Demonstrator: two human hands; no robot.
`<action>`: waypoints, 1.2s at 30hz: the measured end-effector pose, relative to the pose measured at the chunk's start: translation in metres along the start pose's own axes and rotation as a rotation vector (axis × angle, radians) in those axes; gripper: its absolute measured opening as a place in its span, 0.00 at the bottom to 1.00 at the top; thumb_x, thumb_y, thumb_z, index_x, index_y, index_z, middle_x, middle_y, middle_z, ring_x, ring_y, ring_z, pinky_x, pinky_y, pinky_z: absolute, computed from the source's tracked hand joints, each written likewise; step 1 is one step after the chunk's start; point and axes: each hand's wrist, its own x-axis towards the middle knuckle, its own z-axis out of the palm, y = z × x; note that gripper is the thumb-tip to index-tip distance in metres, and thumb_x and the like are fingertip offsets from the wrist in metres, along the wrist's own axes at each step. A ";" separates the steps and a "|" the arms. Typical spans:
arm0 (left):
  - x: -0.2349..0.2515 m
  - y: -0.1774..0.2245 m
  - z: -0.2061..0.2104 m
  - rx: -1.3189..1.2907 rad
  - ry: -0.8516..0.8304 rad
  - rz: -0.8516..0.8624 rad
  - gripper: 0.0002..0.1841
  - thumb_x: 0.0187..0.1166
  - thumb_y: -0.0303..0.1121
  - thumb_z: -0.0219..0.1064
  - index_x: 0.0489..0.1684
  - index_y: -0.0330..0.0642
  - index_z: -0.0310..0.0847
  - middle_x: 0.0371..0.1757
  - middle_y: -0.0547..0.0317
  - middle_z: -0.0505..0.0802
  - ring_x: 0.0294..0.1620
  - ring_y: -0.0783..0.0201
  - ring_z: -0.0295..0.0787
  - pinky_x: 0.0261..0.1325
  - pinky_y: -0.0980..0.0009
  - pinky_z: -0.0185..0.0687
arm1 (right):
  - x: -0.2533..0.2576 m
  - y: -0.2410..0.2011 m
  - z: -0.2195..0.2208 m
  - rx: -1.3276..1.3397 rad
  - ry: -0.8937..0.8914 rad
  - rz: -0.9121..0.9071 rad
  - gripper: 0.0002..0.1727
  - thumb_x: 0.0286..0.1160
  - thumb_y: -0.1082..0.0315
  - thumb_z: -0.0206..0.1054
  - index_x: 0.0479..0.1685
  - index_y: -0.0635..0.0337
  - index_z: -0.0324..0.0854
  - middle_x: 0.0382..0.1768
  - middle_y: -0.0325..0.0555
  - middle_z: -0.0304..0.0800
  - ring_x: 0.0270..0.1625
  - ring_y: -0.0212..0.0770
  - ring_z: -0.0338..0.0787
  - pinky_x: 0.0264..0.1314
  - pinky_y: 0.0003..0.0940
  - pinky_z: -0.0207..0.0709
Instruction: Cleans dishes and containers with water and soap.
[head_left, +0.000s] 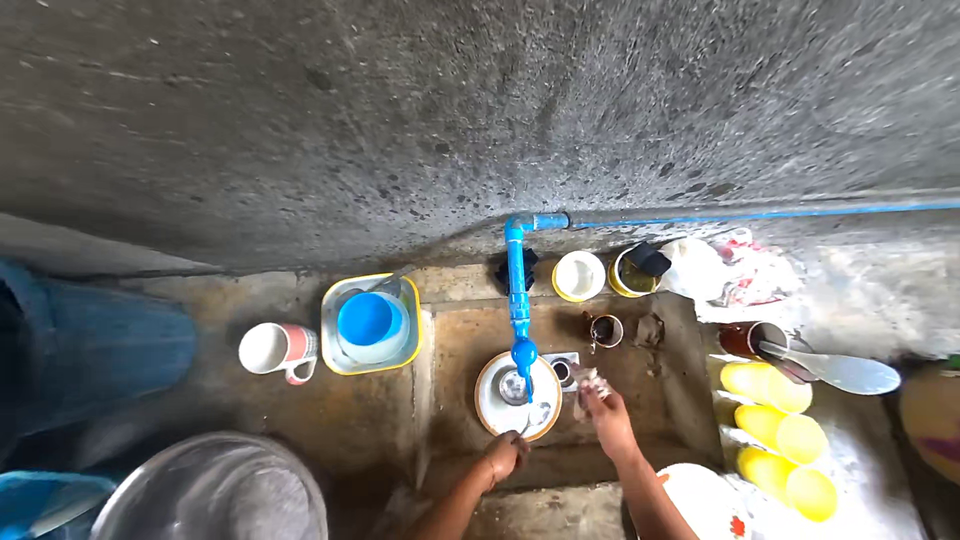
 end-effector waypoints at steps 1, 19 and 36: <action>-0.016 0.005 0.004 -0.087 0.007 0.029 0.20 0.96 0.41 0.44 0.67 0.39 0.77 0.36 0.55 0.81 0.29 0.64 0.73 0.34 0.66 0.71 | -0.007 0.008 0.005 -0.172 -0.075 -0.143 0.16 0.81 0.72 0.61 0.62 0.74 0.82 0.53 0.47 0.92 0.52 0.30 0.90 0.59 0.30 0.84; -0.084 0.048 0.024 -0.746 0.251 0.118 0.15 0.97 0.39 0.41 0.47 0.42 0.71 0.18 0.68 0.66 0.10 0.73 0.56 0.12 0.78 0.55 | -0.012 0.007 0.087 0.114 -0.076 0.282 0.14 0.89 0.64 0.61 0.51 0.70 0.82 0.28 0.46 0.85 0.27 0.35 0.84 0.35 0.34 0.82; -0.043 0.044 -0.054 0.027 0.898 0.451 0.17 0.85 0.29 0.59 0.67 0.29 0.78 0.62 0.37 0.88 0.59 0.48 0.89 0.66 0.54 0.84 | 0.053 -0.038 -0.020 0.770 0.091 0.522 0.28 0.94 0.49 0.33 0.42 0.55 0.76 0.21 0.44 0.85 0.22 0.41 0.88 0.23 0.35 0.85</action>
